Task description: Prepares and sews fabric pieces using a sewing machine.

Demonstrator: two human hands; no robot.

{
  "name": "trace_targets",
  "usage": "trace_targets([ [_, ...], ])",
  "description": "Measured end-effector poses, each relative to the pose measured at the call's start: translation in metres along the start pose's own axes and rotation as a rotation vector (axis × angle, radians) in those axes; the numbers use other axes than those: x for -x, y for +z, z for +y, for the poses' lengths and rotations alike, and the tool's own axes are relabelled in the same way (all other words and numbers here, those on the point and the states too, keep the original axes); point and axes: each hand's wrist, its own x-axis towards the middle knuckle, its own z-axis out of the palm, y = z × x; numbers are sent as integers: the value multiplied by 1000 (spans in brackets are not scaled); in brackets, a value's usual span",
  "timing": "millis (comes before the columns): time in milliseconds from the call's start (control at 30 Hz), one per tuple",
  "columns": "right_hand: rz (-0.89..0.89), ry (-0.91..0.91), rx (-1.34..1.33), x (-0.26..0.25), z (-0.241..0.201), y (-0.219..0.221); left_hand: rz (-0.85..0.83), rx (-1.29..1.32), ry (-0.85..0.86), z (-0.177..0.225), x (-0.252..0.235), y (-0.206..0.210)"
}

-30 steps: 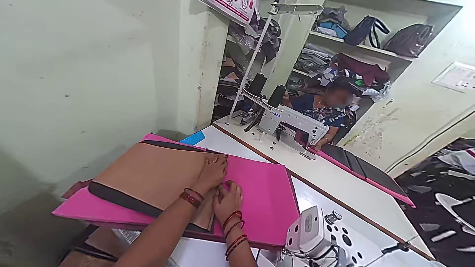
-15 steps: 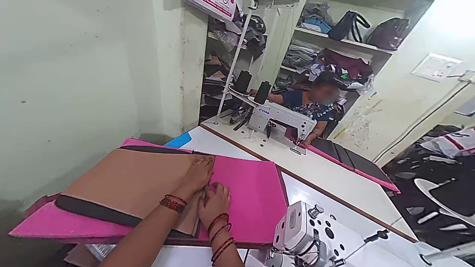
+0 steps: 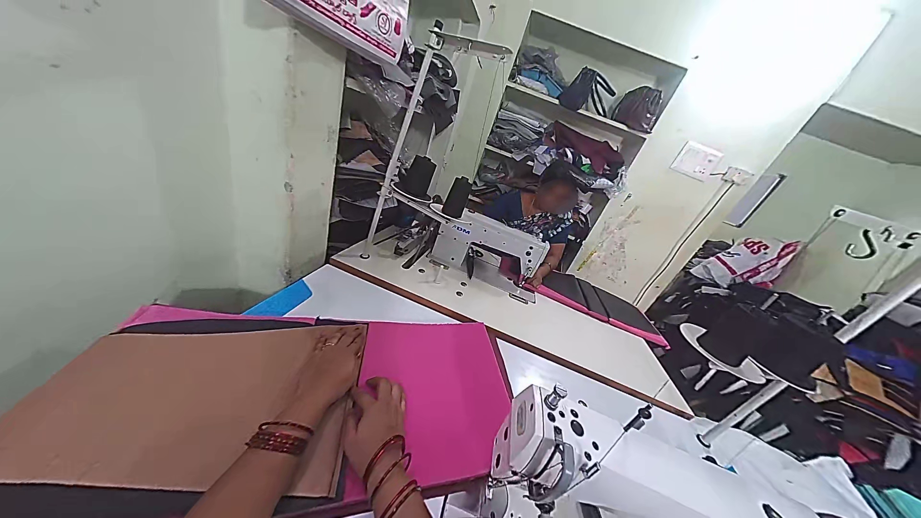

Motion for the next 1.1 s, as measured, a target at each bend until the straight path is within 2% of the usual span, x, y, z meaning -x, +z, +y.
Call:
trace_targets([
  [133, -15, -10, -11, -2, 1, -3, -16, -13, -9, 0, 2, -2],
  [233, -41, -22, -79, -14, 13, -21, -19, -2, -4, 1, 2, -4],
  [300, 2, 22, -130, -28, 25, -35, -7, 15, -7, 0, 5, -4],
  [467, 142, 425, 152, -62, 64, -81, -24, 19, -16, 1, 3, -3],
  [567, 210, 709, 288, -72, 90, -88, -32, 41, -24, -2, 1, 0],
  [767, 295, 1027, 230, -73, 140, -90, -17, 27, -10, -2, -3, 3],
  [967, 276, 1178, 34, -77, 151, -90, -31, 21, -18, -3, -3, 1],
  [1100, 216, 1100, 89, -70, 136, -99, -32, 18, -17, -4, -3, 2],
])
